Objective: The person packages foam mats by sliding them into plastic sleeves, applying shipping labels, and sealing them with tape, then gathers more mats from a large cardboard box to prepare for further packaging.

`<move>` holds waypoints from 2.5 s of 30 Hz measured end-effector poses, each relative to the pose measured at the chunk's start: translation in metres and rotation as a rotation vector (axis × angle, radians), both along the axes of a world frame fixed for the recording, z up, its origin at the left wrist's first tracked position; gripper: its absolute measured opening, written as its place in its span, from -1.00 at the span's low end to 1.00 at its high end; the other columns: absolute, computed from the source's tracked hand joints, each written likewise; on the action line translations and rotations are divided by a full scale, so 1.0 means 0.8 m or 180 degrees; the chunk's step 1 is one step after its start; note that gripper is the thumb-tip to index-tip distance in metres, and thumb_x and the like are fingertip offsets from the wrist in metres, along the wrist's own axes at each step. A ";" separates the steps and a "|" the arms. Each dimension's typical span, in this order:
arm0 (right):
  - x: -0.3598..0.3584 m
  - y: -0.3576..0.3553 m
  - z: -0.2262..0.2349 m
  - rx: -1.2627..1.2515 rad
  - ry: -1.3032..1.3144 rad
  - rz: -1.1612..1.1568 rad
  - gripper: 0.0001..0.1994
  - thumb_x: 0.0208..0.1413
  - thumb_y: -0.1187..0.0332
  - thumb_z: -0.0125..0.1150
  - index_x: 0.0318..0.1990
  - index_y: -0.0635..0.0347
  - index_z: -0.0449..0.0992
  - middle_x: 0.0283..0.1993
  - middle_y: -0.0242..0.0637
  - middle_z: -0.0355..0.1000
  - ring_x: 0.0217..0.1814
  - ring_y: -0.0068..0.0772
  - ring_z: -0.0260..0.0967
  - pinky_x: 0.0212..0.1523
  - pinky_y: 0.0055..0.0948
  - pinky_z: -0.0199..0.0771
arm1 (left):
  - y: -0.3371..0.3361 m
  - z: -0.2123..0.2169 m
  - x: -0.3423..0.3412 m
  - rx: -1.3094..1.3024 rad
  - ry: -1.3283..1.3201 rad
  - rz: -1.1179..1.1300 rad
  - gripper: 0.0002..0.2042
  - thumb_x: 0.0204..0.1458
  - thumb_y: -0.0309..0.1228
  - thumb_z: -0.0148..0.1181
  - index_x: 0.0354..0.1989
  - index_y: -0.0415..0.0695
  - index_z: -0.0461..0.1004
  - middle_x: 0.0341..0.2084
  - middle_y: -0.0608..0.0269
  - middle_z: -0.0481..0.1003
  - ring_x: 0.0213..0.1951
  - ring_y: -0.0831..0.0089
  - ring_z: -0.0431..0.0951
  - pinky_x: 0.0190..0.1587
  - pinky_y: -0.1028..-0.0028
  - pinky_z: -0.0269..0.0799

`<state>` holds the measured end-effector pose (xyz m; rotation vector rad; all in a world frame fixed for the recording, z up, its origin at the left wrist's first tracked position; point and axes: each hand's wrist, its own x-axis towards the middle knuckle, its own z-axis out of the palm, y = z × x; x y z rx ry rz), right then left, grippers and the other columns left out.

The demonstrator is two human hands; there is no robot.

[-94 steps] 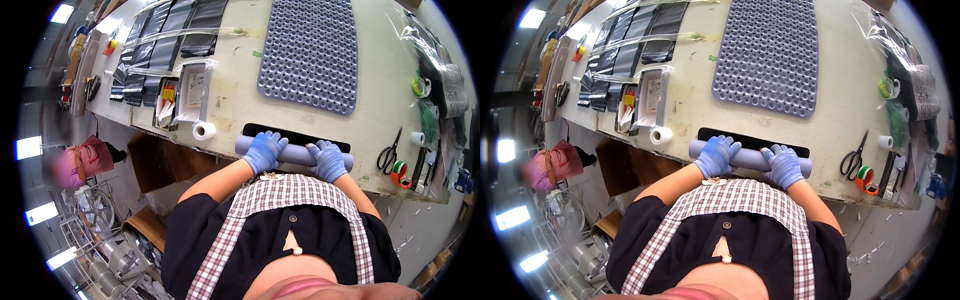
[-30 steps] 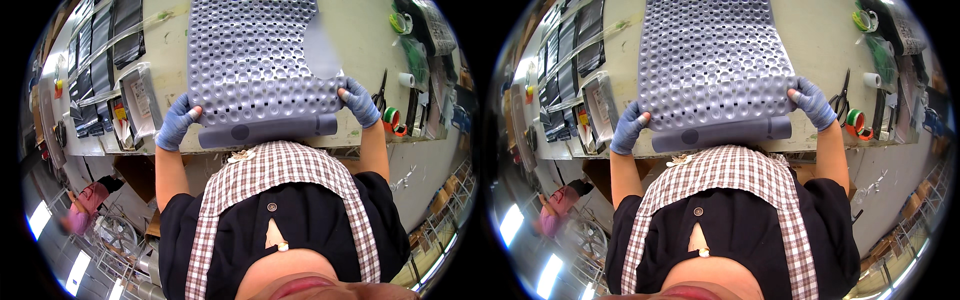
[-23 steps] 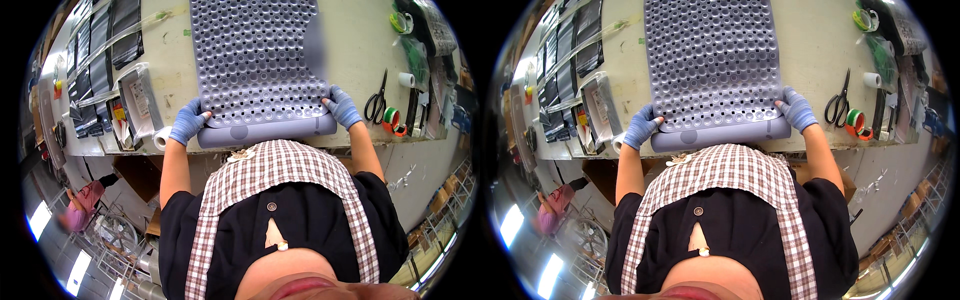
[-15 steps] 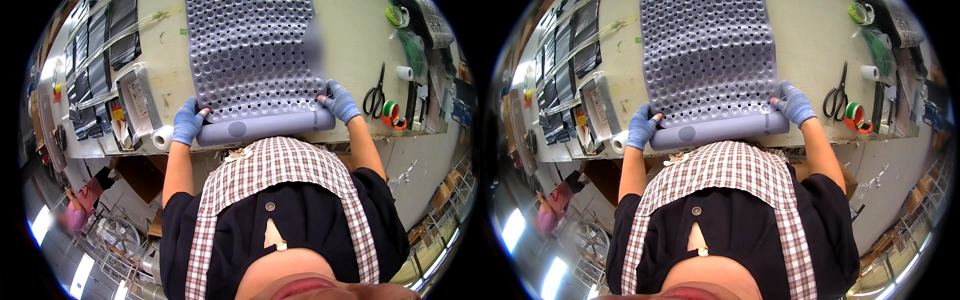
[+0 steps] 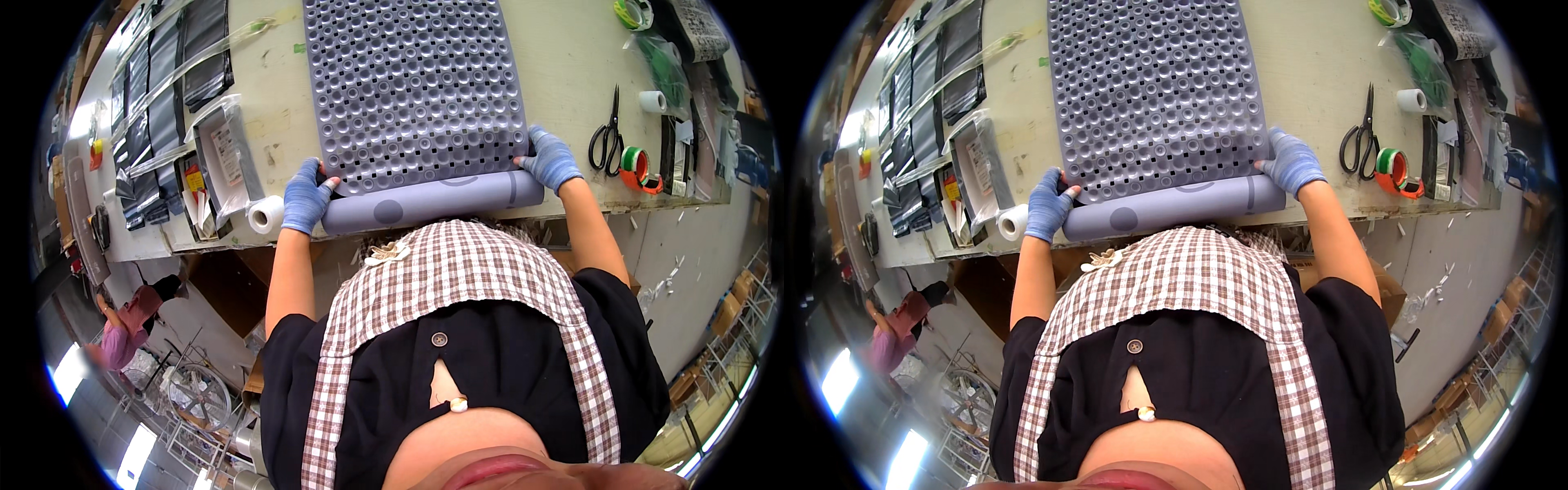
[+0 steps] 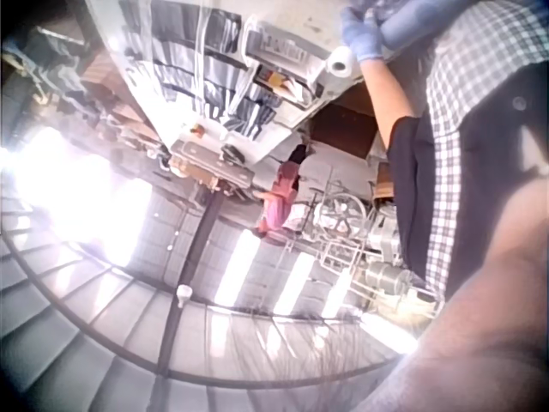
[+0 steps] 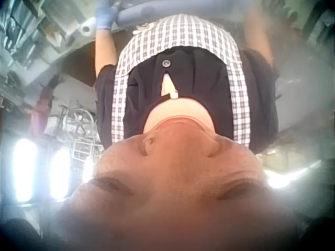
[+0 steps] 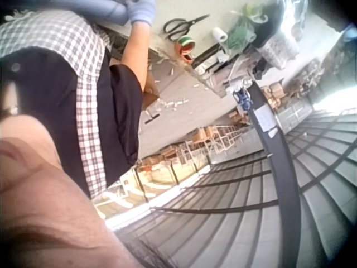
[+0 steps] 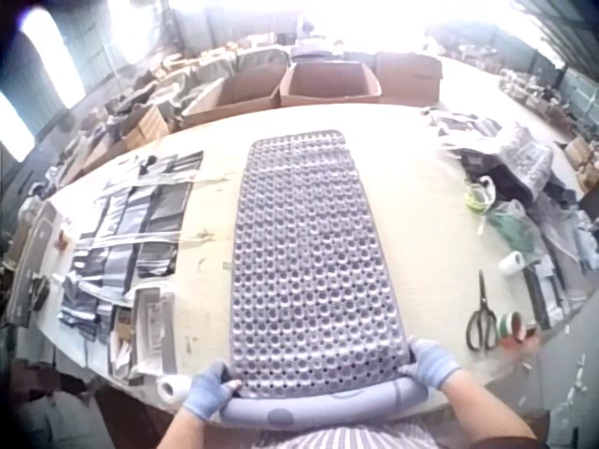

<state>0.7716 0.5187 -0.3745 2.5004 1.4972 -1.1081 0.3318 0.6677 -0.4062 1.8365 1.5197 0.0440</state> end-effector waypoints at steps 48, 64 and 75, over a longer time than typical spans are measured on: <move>-0.066 0.143 0.030 0.1619 -0.0703 0.1532 -0.34 -0.15 -0.30 0.33 0.00 -0.03 0.52 -0.02 -0.29 0.37 0.06 -0.12 0.32 0.13 -0.11 0.31 | 0.006 0.047 0.195 0.2914 -0.0058 -0.1971 -0.21 -0.47 -0.06 0.53 0.08 -0.02 0.40 -0.12 0.21 0.37 -0.06 0.17 0.40 -0.06 0.17 0.39; -0.049 0.262 -0.004 0.3510 -0.1266 0.1216 -0.41 0.04 -0.17 0.23 0.11 0.01 0.48 0.10 -0.16 0.37 0.15 -0.05 0.29 0.16 -0.10 0.28 | 0.212 0.073 0.263 0.1397 0.0537 -0.2168 -0.09 -0.48 0.12 0.54 0.15 -0.02 0.40 -0.16 0.06 0.49 -0.13 0.17 0.53 0.00 0.24 0.49; -0.026 0.376 0.021 0.2804 -0.1056 0.1141 -0.45 0.01 -0.08 0.26 0.11 -0.03 0.46 0.13 -0.24 0.33 0.16 -0.05 0.24 0.24 -0.01 0.15 | 0.338 0.067 0.302 0.1762 0.0060 -0.1742 -0.04 -0.46 0.17 0.52 0.19 -0.09 0.35 0.03 0.04 0.38 0.13 0.03 0.33 0.22 0.21 0.28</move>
